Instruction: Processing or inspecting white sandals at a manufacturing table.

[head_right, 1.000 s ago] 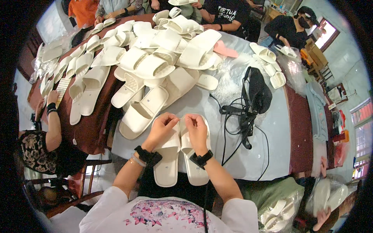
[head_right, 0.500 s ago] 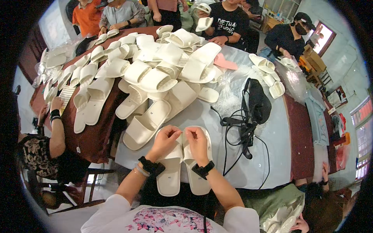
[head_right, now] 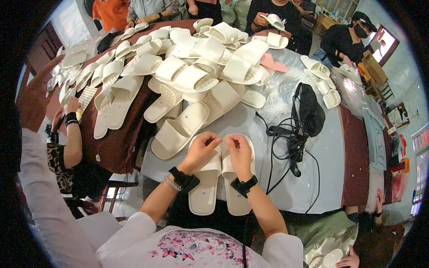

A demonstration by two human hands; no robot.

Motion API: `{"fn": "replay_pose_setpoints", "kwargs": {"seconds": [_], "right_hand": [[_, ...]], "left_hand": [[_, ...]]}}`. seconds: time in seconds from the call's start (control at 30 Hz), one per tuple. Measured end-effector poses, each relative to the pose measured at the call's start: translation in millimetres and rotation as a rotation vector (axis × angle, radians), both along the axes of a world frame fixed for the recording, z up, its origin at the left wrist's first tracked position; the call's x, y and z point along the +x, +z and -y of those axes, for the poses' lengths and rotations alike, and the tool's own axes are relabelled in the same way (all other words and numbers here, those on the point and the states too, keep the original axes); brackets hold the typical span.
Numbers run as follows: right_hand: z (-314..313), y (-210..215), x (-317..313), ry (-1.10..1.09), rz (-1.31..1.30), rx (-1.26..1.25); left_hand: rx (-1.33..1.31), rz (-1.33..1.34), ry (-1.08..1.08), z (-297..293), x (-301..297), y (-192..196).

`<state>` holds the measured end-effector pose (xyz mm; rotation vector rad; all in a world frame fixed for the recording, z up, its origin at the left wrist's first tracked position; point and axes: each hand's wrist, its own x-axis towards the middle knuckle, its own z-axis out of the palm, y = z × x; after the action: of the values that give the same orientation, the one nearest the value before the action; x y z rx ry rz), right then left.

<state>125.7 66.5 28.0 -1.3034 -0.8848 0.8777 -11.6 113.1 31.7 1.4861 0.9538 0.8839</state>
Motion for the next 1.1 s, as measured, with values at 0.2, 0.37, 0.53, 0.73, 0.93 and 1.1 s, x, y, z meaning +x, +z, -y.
{"fn": "replay_pose_setpoints", "kwargs": {"seconds": [0.2,0.37,0.53,0.73,0.93,1.1], "right_hand": [[1,-5,-2,0.007,0.104,0.077],[6,-1,-1,0.057,0.172,0.021],[4,-7,2,0.075,0.153,0.061],[1,-6,-1,0.084,0.146,0.074],[3,-1,-3,0.055,0.081,0.060],[0,-16,1,0.039,0.122,0.070]], "left_hand": [[-0.007,0.000,0.017,1,-1,-6],[-0.009,-0.011,-0.001,3,0,-8],[-0.004,-0.009,-0.005,3,0,1],[0.043,-0.032,-0.003,2,0,0],[0.013,-0.039,-0.005,3,-2,1],[0.037,-0.040,-0.010,2,-1,2]]}}
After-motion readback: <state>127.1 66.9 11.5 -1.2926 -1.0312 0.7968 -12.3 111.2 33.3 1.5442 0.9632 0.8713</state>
